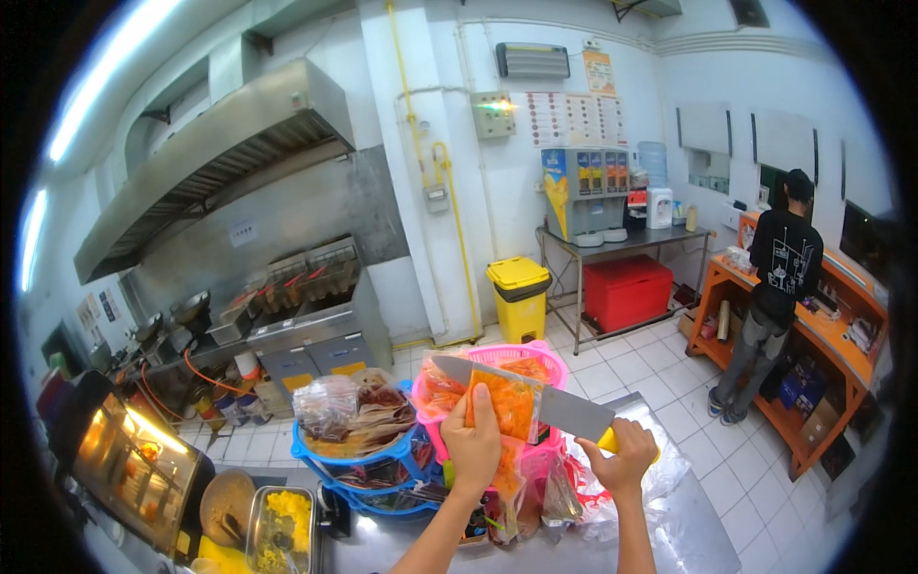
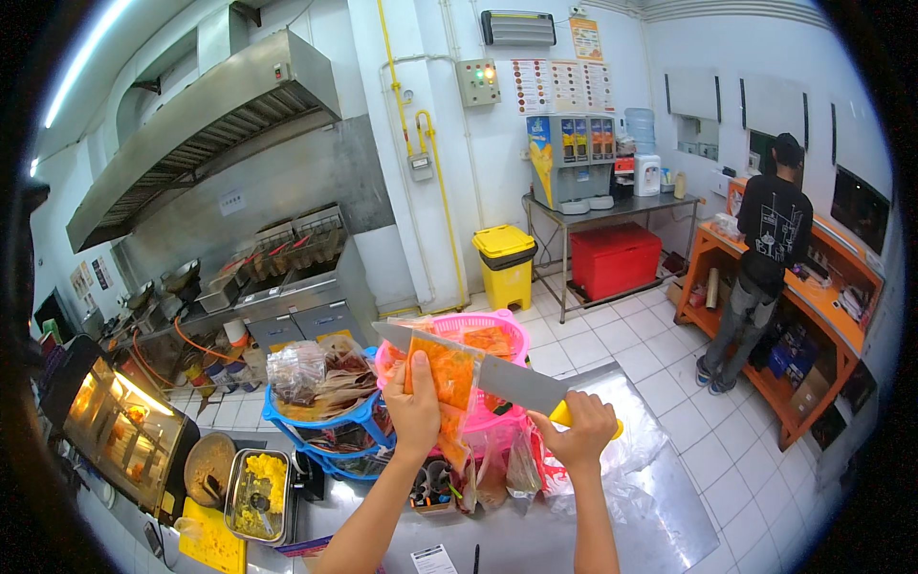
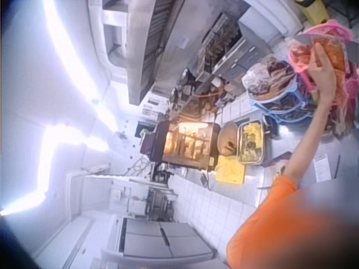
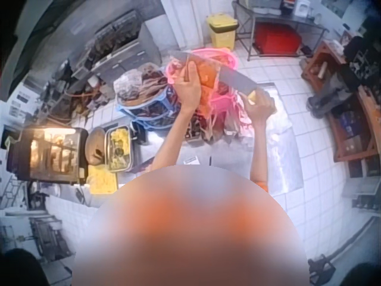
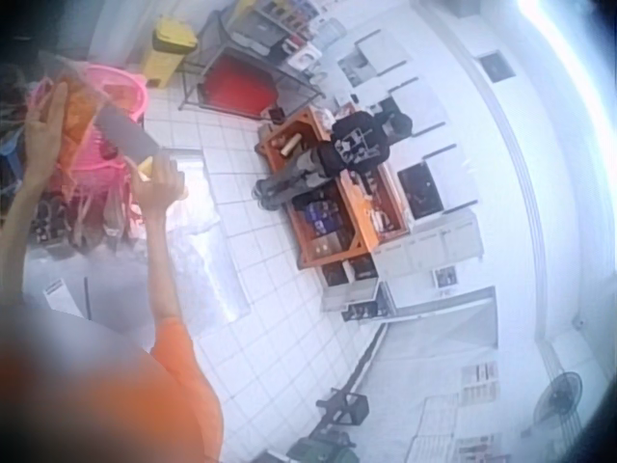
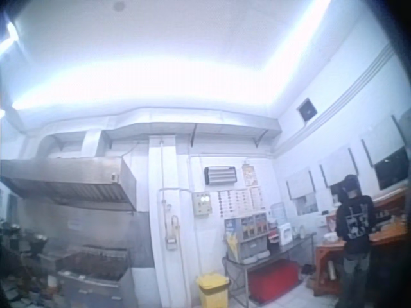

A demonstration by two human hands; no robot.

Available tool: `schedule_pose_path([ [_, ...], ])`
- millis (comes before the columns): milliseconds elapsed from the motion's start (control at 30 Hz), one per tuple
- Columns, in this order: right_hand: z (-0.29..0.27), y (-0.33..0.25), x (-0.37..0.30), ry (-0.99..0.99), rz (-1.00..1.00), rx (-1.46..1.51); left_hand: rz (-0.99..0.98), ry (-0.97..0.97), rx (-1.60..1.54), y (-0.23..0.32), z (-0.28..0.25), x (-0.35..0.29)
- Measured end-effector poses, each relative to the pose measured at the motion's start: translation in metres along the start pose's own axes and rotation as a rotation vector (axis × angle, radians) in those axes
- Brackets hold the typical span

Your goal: The person assembles food orders by scooping yellow food into boxes, cutting and adding orange slices, and writing on order slips. They handle multiple boxes and packages, using a knife and pen, and place items into a plastic bag.

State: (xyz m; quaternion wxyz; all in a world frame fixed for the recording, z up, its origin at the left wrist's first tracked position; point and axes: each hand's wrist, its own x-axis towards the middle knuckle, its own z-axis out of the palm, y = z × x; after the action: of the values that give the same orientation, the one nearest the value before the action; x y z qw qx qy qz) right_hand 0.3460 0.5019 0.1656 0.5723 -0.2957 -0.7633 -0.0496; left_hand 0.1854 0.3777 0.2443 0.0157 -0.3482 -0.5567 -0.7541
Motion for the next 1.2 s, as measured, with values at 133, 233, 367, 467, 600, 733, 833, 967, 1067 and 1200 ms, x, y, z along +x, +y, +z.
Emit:
schedule_pose_path([
  [133, 0.003, -0.012, -0.017, -0.079, 0.160, 0.126, 0.034, 0.014, 0.058, 0.001, 0.005, -0.006],
  [233, 0.020, -0.015, -0.024, -0.113, 0.368, 0.237, 0.013, -0.041, 0.091, -0.004, 0.016, -0.023],
  [367, 0.051, 0.030, 0.010, 0.061, 0.904, 0.500, 0.020, -0.095, 0.176, -0.011, 0.015, -0.070],
  [467, 0.001, 0.075, 0.004, 0.002, 0.838, 0.336, 0.035, -0.014, 0.123, -0.020, -0.019, -0.031],
  [600, -0.057, 0.092, -0.038, -0.099, 0.857, 0.086, 0.206, -0.098, 0.293, -0.013, -0.017, 0.020],
  [733, -0.088, 0.091, -0.068, -0.084, 0.990, 0.183, 0.166, -0.044, 0.151, -0.004, 0.036, 0.082],
  [833, -0.104, 0.089, -0.095, -0.142, 0.974, 0.134, 0.069, 0.005, 0.140, -0.028, 0.070, 0.123],
  [967, -0.120, 0.084, -0.145, -0.300, 1.060, 0.118, -0.294, -0.163, 0.485, -0.095, 0.073, 0.136],
  [1067, -0.133, 0.074, -0.185, -0.363, 1.065, 0.047, -0.253, -0.281, 0.658, -0.120, 0.046, 0.112],
  [1200, -0.153, 0.031, -0.265, -0.279, 1.068, -0.032, -0.146, -0.394, 0.555, -0.083, 0.000, 0.111],
])
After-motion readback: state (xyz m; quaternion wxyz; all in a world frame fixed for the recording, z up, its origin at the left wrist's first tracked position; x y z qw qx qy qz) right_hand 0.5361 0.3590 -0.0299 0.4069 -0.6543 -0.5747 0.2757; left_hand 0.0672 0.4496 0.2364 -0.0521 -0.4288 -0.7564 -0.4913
